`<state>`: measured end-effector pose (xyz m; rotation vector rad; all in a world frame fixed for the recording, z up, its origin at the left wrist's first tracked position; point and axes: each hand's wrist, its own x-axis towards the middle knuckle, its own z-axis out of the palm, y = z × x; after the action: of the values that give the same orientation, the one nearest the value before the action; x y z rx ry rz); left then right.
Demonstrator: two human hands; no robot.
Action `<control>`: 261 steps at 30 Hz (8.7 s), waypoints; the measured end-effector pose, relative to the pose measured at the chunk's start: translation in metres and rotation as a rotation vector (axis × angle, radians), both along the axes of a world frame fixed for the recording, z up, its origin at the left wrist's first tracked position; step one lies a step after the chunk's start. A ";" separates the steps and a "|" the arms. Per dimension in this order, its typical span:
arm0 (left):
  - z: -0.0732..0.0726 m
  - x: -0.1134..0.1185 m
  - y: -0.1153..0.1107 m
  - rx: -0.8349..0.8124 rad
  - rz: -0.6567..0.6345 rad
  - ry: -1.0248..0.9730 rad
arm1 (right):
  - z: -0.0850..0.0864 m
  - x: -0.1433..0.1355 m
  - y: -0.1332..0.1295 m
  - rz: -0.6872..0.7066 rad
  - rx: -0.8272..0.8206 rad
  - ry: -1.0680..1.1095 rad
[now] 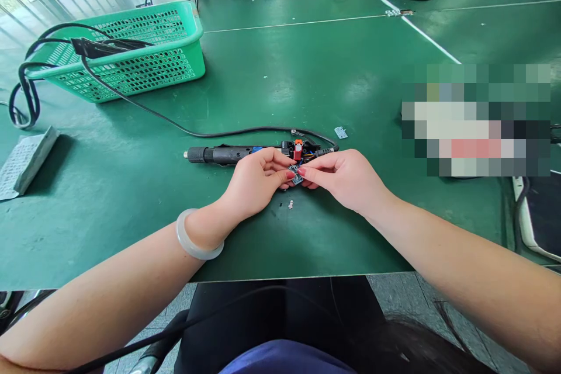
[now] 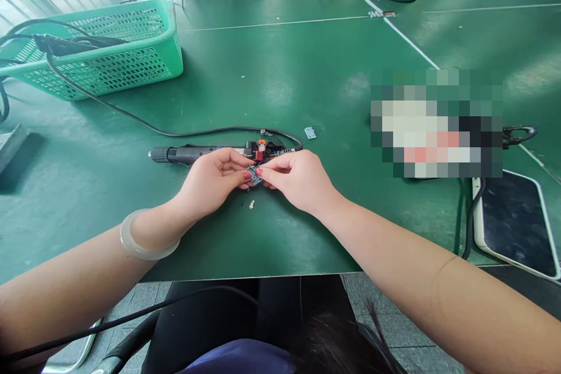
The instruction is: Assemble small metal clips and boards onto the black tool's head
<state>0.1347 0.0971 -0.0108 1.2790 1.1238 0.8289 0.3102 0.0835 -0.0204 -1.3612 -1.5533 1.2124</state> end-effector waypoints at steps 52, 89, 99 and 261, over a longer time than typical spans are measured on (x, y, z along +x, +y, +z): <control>-0.003 -0.005 0.001 0.047 -0.053 0.070 | 0.001 -0.002 -0.002 -0.002 0.073 -0.054; 0.007 -0.013 0.002 0.243 -0.082 0.417 | -0.004 -0.002 -0.020 0.435 0.907 -0.892; 0.005 -0.012 0.001 0.290 -0.077 0.415 | 0.003 0.004 -0.013 0.136 0.859 -0.727; 0.011 -0.011 0.010 0.004 -0.094 0.213 | 0.003 0.005 0.000 0.086 0.762 -0.697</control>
<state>0.1241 0.1071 -0.0001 1.4371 1.2192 0.6360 0.3152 0.0838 -0.0177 -1.2255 -2.2408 0.0753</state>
